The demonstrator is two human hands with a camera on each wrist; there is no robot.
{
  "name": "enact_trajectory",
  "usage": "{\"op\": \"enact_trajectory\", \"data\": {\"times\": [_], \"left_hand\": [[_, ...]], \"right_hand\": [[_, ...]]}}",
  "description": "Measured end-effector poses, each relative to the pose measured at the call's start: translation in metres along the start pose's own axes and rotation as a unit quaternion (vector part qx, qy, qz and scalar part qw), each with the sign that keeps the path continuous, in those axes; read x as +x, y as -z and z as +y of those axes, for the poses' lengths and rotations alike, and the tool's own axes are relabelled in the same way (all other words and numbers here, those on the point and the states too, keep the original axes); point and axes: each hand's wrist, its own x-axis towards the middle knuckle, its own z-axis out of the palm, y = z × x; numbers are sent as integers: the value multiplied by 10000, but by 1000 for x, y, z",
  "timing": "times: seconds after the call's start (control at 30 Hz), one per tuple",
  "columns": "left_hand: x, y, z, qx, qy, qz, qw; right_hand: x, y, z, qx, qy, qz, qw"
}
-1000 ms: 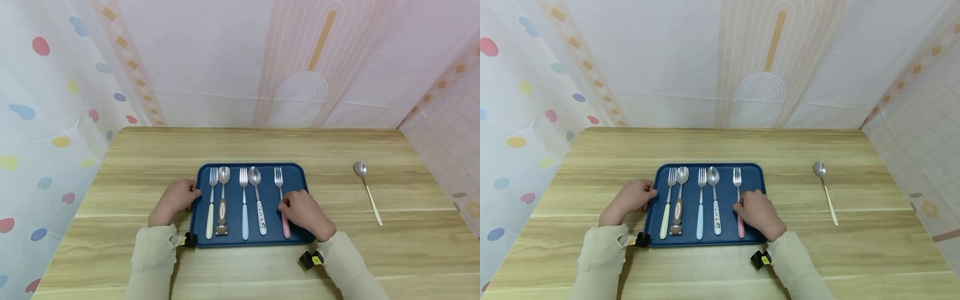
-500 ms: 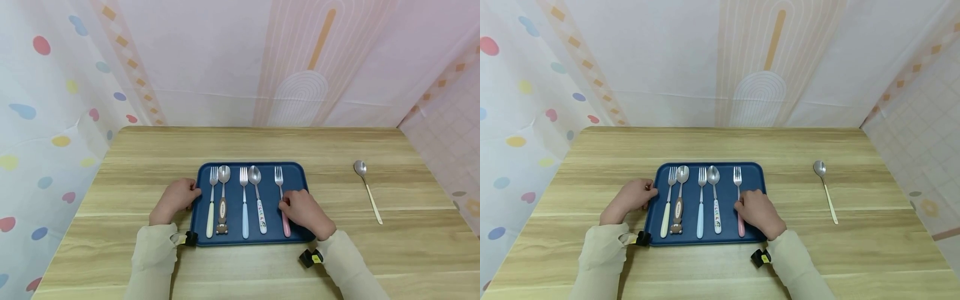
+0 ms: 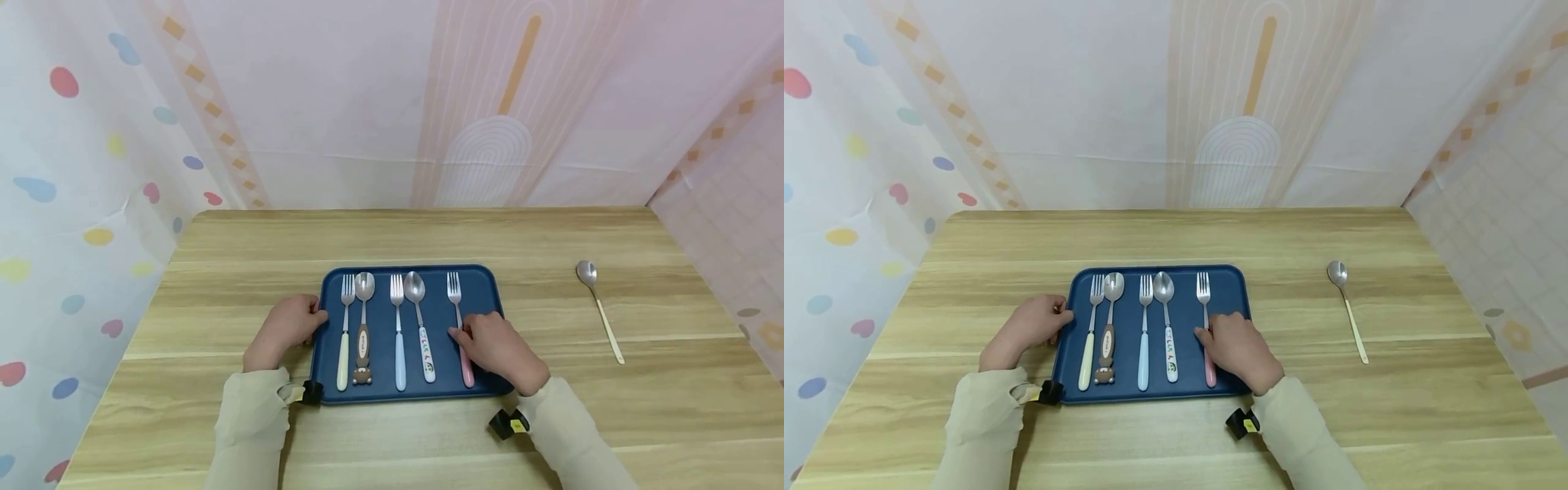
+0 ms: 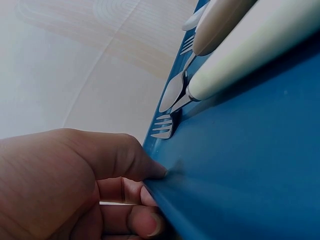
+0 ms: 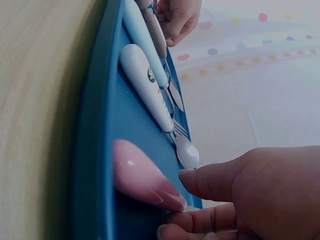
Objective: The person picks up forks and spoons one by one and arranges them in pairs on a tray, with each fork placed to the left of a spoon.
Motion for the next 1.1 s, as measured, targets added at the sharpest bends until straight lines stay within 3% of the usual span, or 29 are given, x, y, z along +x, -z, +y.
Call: {"op": "enact_trajectory", "data": {"times": [0.33, 0.5, 0.83, 1.1], "left_hand": [[1, -1, 0, -10, 12, 19, 10000], [1, -2, 0, 49, 21, 40, 10000], [0, 0, 0, 44, 23, 3, 10000], [-1, 1, -1, 35, 69, 3, 10000]], "right_hand": [[-3, 9, 1, -47, 97, -36, 9999], [-5, 24, 9, 272, -8, -1, 9996], [-9, 54, 40, 273, -255, 529, 9979], [-22, 83, 75, 590, -505, 693, 9946]]}}
